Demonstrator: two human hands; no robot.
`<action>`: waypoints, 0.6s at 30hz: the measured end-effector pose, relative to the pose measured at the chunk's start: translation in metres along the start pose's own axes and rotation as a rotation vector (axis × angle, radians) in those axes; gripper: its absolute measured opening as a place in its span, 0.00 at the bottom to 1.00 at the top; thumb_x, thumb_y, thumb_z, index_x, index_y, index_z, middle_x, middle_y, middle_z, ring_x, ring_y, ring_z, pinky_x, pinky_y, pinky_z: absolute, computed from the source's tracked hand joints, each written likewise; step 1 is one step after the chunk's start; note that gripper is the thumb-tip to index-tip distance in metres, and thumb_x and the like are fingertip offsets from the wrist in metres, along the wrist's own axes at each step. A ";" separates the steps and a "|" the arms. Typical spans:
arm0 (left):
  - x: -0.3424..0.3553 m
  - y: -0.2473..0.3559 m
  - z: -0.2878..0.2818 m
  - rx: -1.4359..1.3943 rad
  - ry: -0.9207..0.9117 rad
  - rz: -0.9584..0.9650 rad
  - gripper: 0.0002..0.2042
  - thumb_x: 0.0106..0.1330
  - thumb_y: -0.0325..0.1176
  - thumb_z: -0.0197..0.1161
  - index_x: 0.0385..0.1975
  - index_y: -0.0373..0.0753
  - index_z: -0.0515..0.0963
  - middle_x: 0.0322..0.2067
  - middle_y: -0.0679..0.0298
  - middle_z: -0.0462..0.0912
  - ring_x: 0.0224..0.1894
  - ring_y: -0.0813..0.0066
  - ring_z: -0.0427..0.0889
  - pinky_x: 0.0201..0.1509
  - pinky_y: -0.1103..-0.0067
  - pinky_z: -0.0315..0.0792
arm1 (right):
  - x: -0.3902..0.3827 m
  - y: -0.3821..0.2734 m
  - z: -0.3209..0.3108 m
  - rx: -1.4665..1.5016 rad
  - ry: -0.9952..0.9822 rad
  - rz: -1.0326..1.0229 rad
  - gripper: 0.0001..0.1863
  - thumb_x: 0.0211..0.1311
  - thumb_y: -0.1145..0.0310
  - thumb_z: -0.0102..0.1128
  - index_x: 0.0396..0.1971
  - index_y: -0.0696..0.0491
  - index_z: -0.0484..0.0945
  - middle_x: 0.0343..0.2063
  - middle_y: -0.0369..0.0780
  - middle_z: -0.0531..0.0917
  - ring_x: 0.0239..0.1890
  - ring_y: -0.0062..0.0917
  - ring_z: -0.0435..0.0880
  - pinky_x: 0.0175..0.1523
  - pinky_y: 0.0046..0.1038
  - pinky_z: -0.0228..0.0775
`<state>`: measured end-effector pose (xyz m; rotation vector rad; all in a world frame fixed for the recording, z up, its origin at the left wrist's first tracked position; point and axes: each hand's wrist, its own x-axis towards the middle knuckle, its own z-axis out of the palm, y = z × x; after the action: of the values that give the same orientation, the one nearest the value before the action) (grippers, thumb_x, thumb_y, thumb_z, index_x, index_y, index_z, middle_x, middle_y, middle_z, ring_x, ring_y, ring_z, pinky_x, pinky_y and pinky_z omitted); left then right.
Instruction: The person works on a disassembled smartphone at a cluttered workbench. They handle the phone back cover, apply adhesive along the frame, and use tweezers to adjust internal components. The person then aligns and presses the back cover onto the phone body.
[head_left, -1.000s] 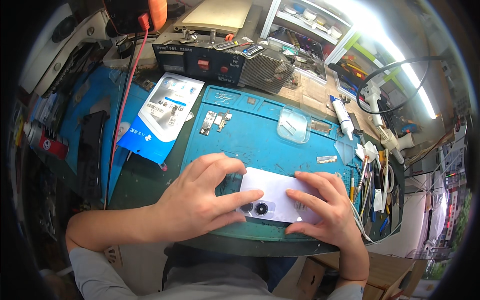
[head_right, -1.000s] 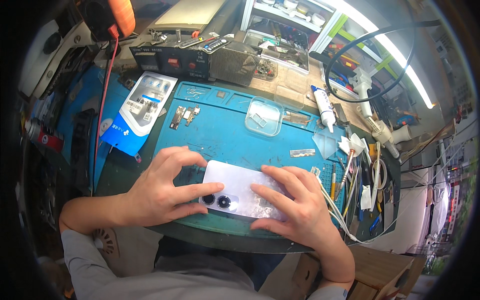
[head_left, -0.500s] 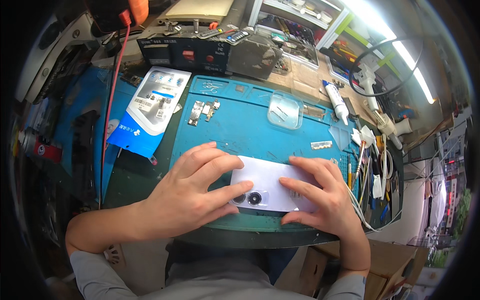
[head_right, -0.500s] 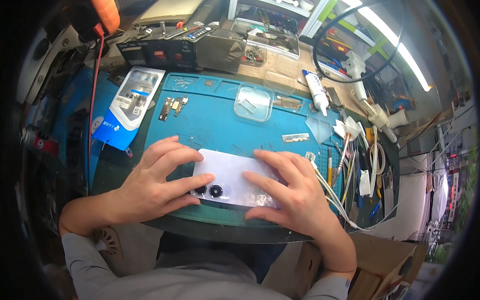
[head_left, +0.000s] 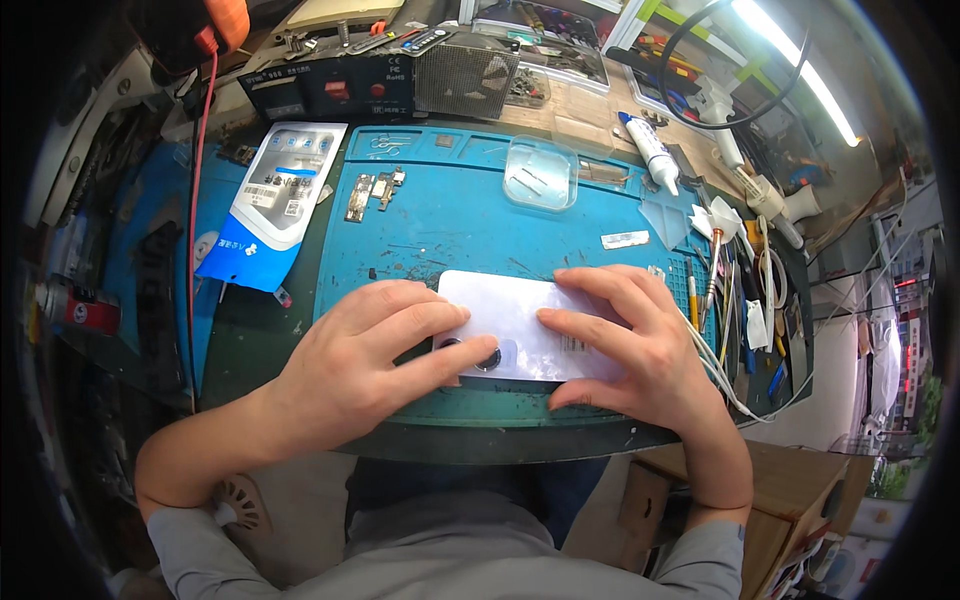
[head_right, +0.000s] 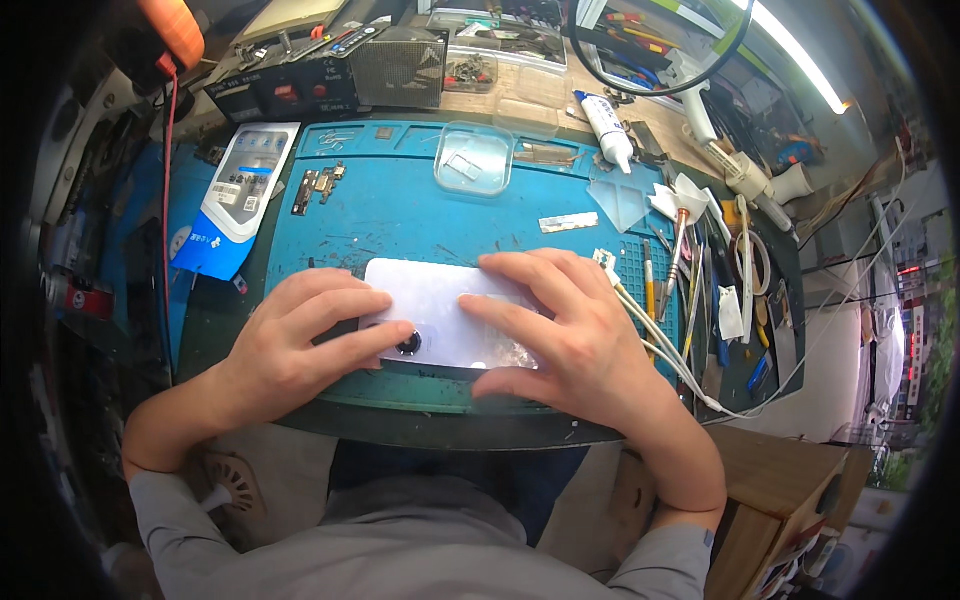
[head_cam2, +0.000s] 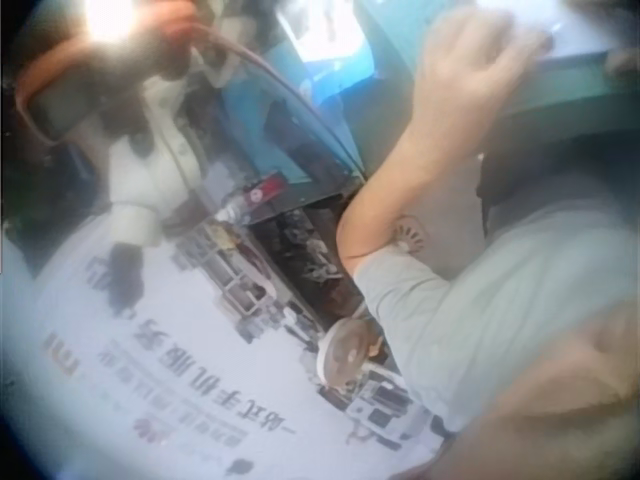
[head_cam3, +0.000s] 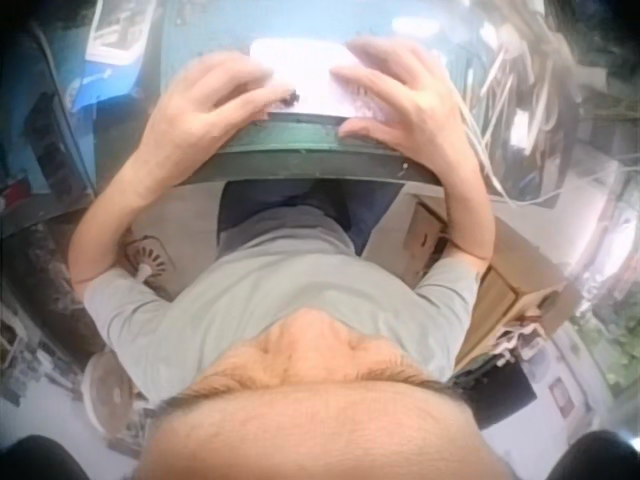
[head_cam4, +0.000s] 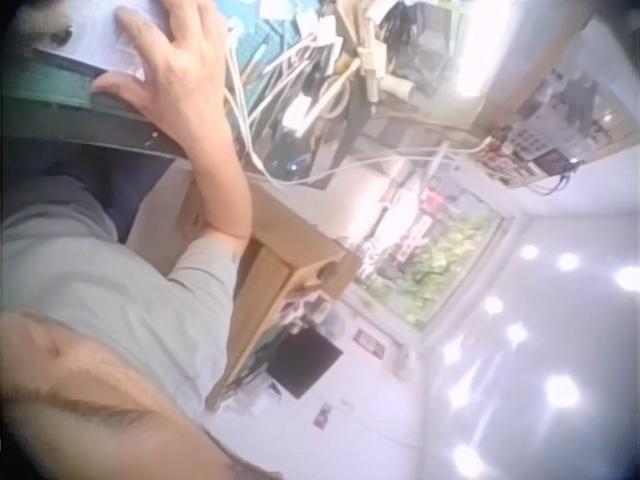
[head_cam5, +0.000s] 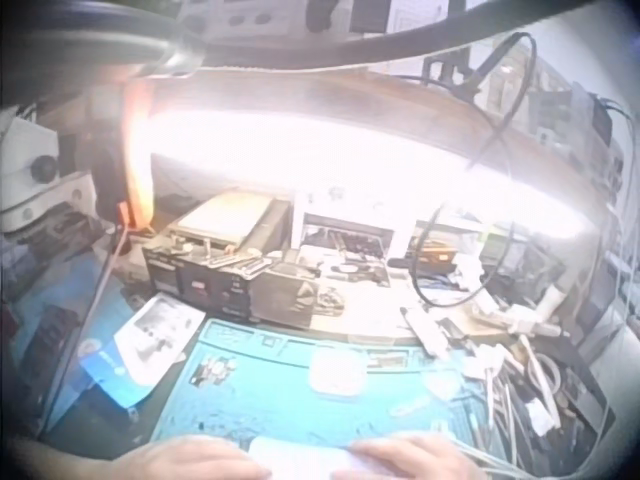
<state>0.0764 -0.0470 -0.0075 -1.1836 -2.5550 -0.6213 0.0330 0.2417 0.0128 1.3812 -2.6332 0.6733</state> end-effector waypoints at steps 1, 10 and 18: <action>0.000 0.001 0.000 0.024 -0.002 0.007 0.21 0.52 0.30 0.69 0.49 0.45 0.83 0.48 0.62 0.78 0.51 0.63 0.77 0.56 0.69 0.74 | -0.001 0.000 0.001 0.001 -0.001 0.002 0.35 0.38 0.52 0.76 0.51 0.49 0.82 0.53 0.43 0.78 0.51 0.40 0.77 0.56 0.40 0.70; 0.004 0.001 -0.001 0.090 -0.032 0.029 0.21 0.51 0.29 0.69 0.48 0.48 0.84 0.47 0.64 0.77 0.50 0.65 0.76 0.60 0.66 0.74 | -0.003 0.003 0.002 0.009 0.005 0.000 0.34 0.39 0.52 0.76 0.50 0.49 0.82 0.53 0.43 0.78 0.52 0.40 0.77 0.57 0.39 0.69; 0.005 0.000 -0.003 0.004 -0.073 0.006 0.21 0.52 0.36 0.71 0.50 0.46 0.83 0.49 0.62 0.76 0.52 0.62 0.75 0.63 0.60 0.71 | 0.001 -0.015 0.011 -0.048 0.057 -0.166 0.28 0.50 0.48 0.69 0.47 0.51 0.82 0.50 0.39 0.80 0.52 0.34 0.78 0.58 0.41 0.69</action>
<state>0.0736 -0.0452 -0.0030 -1.2346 -2.6100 -0.5820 0.0458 0.2283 0.0080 1.5217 -2.4413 0.6143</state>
